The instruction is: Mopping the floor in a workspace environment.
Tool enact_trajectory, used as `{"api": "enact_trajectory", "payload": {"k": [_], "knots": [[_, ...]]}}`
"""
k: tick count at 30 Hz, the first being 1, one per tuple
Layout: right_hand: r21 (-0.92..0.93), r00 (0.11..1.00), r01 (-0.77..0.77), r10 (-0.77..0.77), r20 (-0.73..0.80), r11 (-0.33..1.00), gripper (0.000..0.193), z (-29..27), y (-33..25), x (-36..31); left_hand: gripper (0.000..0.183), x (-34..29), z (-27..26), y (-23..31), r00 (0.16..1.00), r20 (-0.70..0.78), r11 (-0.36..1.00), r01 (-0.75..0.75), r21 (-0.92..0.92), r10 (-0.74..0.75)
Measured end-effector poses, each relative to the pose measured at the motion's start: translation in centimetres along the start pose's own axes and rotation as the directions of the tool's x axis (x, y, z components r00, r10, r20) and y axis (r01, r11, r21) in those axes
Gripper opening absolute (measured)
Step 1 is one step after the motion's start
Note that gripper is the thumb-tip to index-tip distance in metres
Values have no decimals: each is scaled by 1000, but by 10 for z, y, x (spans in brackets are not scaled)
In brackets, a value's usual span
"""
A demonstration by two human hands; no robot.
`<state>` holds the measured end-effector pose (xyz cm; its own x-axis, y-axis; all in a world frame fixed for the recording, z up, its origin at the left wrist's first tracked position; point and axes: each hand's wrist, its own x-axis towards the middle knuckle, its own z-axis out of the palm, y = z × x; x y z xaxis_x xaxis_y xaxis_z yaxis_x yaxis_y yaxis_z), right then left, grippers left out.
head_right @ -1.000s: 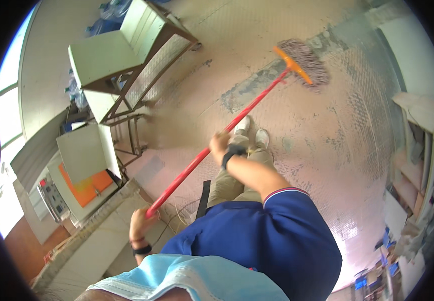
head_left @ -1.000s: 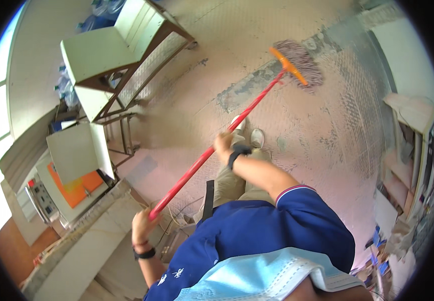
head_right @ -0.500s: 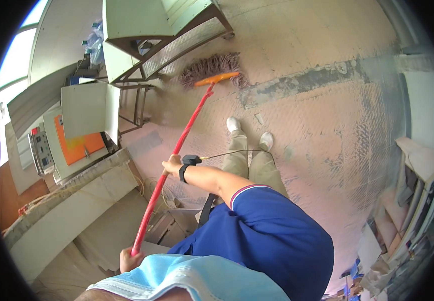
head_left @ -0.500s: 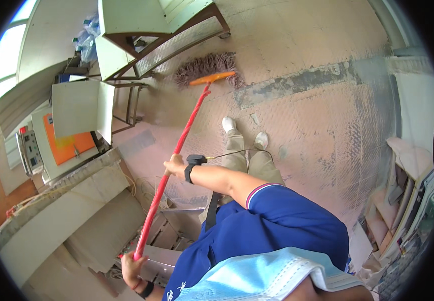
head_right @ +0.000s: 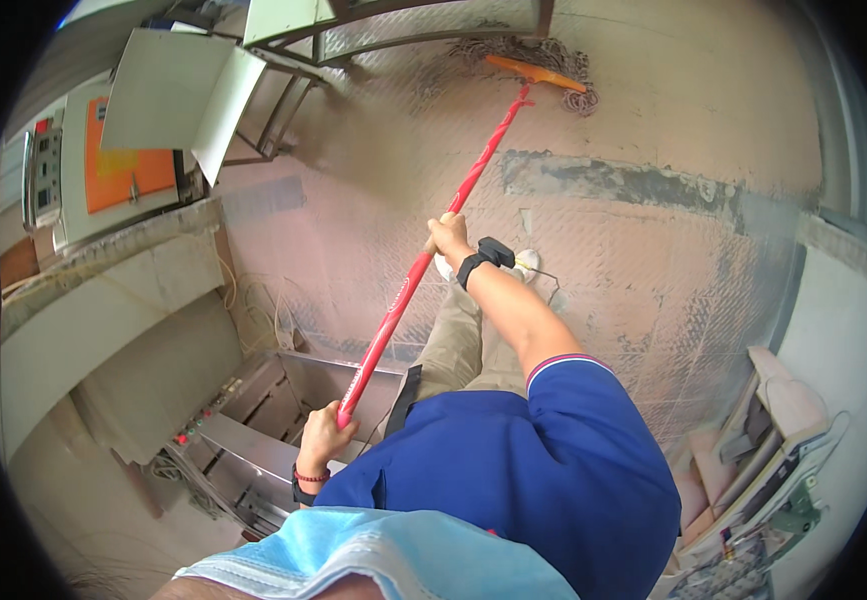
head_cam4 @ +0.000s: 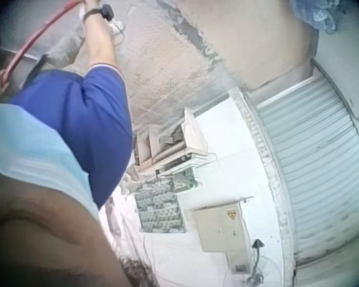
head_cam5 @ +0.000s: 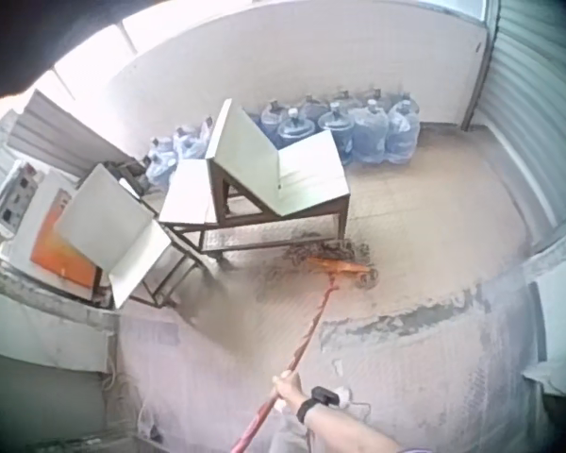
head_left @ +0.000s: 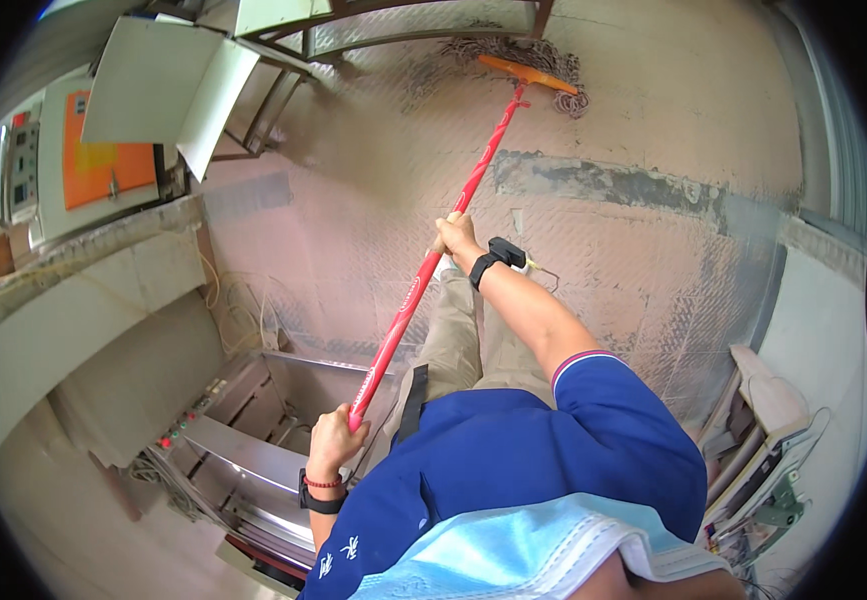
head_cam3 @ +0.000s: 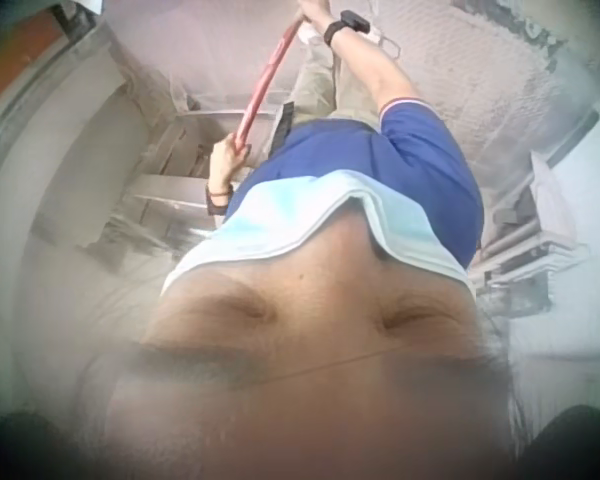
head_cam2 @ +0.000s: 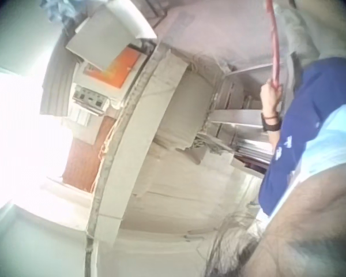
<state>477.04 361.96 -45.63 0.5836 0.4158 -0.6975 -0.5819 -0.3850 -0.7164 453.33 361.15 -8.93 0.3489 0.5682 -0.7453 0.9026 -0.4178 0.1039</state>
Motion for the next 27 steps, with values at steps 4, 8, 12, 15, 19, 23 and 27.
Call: {"api": "enact_trajectory", "payload": {"k": [4, 8, 12, 15, 19, 23, 27], "knots": [[-95, 974, -73, 92, 209, 993, 19, 62, 5, -57, 21, -45, -13, -53, 979, -4, 978, 203, 46, -203], [-282, 986, 169, -161, 51, 945, 21, 159, 79, -136, 23, -118, -42, -111, 912, -10, 896, 406, 177, -411], [-372, 811, -269, 418, 410, 888, 29, 215, 42, -253, 26, -203, -74, -133, 731, 1, 728, 680, 79, -683], [-392, 600, -323, 506, 620, 862, 27, 234, 17, -274, 26, -218, -74, -151, 706, -33, 705, 709, 18, -708], [-289, 684, -409, 500, 531, 866, 22, 258, 29, -264, 25, -209, -76, -183, 676, -81, 681, 727, -89, -733], [-139, 821, -323, 350, 452, 936, 19, 263, 52, -215, 22, -156, -43, -216, 817, -156, 831, 553, -68, -556], [-111, 872, -228, 253, 418, 967, 17, 231, 45, -116, 19, -68, -9, -214, 902, -242, 932, 362, -29, -358]]}}
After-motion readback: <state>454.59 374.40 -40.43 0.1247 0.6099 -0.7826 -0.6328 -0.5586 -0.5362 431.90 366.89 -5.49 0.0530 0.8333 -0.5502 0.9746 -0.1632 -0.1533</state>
